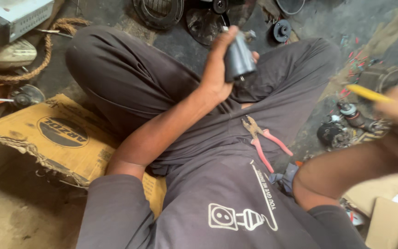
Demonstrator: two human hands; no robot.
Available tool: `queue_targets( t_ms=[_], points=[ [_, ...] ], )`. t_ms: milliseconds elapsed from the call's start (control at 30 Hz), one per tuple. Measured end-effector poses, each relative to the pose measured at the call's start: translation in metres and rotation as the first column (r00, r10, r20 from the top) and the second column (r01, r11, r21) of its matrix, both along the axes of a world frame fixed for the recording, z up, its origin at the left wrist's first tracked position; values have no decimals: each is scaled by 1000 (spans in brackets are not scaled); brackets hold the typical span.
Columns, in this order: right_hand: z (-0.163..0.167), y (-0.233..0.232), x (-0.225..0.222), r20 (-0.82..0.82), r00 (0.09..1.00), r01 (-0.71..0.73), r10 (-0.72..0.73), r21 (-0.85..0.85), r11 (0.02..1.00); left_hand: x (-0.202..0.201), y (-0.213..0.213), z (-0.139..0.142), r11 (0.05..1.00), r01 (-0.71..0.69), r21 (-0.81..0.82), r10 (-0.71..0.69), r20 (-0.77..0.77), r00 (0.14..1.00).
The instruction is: The person sits on the floor and uses pliers and a screwdriver to disassemble a small electric motor. They remove the rotor and inspect the internal components, then reassemble the motor.
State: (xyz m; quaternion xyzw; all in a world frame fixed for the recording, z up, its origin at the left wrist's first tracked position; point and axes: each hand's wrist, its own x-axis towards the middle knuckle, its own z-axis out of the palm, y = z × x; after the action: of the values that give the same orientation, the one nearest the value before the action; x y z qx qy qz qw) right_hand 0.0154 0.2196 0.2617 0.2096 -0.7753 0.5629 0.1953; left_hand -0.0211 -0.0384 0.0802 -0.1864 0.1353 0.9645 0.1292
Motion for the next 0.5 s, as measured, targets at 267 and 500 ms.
queue_targets(
  t_ms=[267, 500],
  points=[
    [-83, -105, -6, 207, 960, -269, 191, 875, 403, -11, -23, -4, 974, -184, 130, 180, 40, 983],
    [-68, -64, 73, 408, 911, -330, -63, 811, 483, -11, -32, 25, 993, -90, 77, 100, -134, 986]
  ],
)
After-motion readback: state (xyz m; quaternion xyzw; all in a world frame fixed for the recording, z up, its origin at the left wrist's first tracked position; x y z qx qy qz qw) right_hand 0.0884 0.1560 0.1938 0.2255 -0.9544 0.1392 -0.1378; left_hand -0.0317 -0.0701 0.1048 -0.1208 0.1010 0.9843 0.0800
